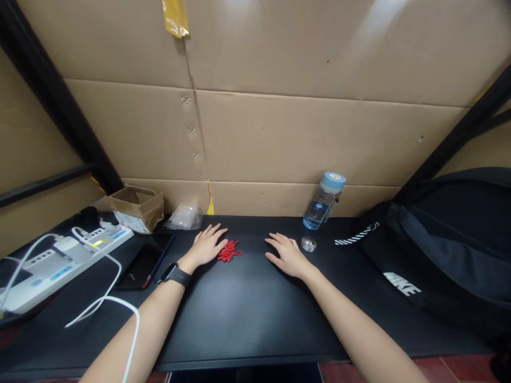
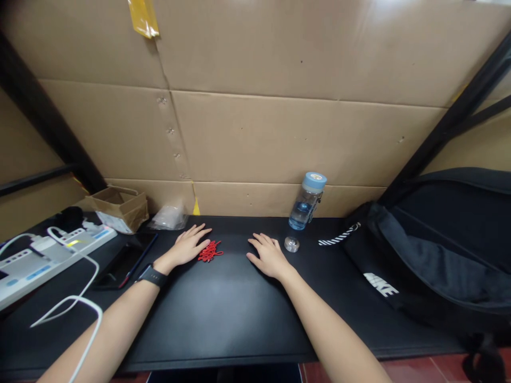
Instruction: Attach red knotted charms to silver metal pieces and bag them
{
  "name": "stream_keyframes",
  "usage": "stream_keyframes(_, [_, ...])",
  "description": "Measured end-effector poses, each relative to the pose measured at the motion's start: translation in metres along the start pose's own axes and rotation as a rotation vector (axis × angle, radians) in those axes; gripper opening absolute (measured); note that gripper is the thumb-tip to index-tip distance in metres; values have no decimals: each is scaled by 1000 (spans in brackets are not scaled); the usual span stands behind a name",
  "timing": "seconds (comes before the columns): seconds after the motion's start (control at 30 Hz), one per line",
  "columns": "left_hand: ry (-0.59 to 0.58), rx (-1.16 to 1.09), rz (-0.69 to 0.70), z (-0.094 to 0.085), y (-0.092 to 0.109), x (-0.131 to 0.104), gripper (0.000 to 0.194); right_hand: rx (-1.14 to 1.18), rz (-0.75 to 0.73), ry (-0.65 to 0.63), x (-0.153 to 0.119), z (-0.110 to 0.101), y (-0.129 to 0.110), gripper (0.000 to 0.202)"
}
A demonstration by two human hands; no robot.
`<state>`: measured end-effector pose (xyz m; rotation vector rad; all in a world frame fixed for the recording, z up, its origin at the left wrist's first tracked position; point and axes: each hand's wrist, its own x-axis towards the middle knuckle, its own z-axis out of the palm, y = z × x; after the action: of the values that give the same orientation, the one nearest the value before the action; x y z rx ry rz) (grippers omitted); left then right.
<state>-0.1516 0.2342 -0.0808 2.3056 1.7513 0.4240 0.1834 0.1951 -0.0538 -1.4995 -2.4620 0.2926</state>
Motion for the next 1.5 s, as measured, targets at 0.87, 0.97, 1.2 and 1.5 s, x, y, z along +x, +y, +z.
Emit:
stream_keyframes(0.87, [154, -85, 65, -12, 12, -4, 46, 282, 193, 130, -33, -58, 103, 40])
stream_keyframes(0.97, [216, -88, 184, -19, 29, -10, 35, 301, 188, 124, -34, -59, 102, 40])
stream_keyframes(1.2, [132, 68, 431, -22, 62, -25, 12, 302, 201, 136, -36, -61, 100, 45])
stream_keyframes(1.5, [186, 55, 417, -8, 61, -22, 9, 292, 197, 126, -38, -60, 111, 47])
